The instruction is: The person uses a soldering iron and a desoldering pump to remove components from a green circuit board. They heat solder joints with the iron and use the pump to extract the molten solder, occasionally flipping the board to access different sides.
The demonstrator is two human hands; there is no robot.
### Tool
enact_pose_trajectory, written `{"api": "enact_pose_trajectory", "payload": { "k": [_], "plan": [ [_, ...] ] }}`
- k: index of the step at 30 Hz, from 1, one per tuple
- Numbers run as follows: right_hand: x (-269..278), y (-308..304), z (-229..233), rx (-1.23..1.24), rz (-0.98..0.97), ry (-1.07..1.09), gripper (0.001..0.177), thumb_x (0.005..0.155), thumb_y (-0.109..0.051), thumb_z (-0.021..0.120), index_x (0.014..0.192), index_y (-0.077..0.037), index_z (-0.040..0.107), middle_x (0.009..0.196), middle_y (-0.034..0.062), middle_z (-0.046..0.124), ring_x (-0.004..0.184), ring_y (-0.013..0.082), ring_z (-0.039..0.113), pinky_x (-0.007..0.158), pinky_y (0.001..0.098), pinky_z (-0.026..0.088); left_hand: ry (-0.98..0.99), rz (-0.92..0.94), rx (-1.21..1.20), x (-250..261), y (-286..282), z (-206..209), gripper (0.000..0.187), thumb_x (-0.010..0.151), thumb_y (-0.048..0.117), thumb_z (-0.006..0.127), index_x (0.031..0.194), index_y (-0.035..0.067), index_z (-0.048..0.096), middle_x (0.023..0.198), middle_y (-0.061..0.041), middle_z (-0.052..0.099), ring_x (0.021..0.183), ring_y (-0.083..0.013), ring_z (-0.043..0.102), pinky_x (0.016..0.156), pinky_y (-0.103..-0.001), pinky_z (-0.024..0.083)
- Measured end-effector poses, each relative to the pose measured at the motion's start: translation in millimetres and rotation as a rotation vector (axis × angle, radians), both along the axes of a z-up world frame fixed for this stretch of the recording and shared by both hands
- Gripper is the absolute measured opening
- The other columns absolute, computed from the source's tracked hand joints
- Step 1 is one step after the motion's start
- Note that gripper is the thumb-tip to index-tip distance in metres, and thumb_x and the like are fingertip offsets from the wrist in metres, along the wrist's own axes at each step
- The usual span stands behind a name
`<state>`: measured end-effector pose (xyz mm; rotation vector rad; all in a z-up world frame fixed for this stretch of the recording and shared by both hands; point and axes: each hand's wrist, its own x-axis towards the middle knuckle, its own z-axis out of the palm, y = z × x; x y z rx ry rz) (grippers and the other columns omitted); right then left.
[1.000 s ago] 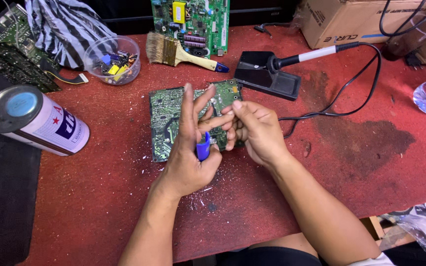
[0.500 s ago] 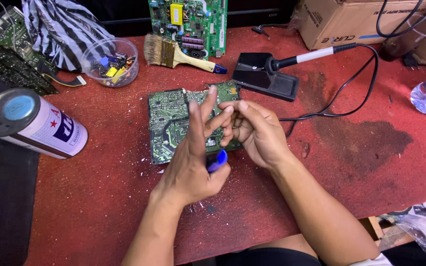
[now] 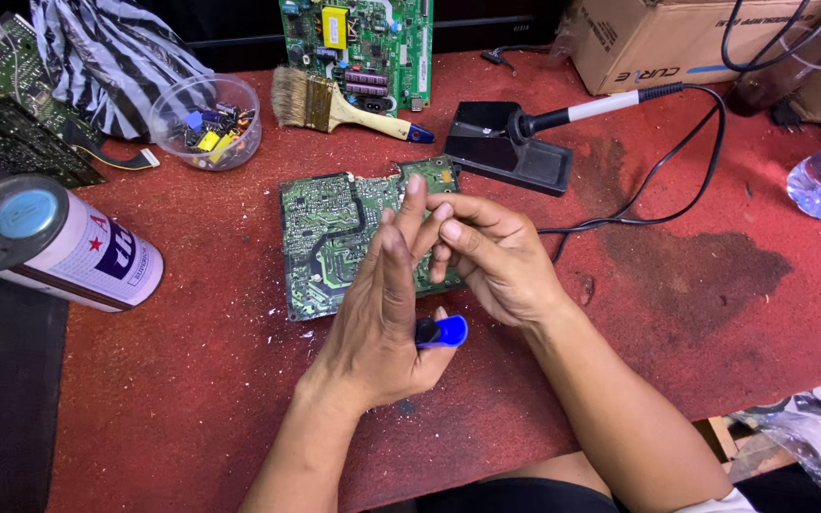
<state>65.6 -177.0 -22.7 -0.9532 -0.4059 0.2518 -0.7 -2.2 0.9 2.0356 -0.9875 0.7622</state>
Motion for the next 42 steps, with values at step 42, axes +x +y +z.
{"api": "enact_pose_trajectory", "payload": {
  "k": [42],
  "plan": [
    [-4.9, 16.9, 4.0, 0.010, -0.071, 0.077, 0.012, 0.103, -0.013, 0.065, 0.111, -0.005, 0.063, 0.086, 0.0255, 0.075, 0.064, 0.0186, 0.065, 0.054, 0.0265, 0.055, 0.076, -0.045, -0.038, 2.0, 0.8, -4.0, 0.124, 0.090, -0.003, 0.070, 0.168, 0.021, -0.024, 0.177, -0.034, 0.002, 0.171, -0.0532, 0.022, 0.143, -0.054, 0.029]
  ]
}}
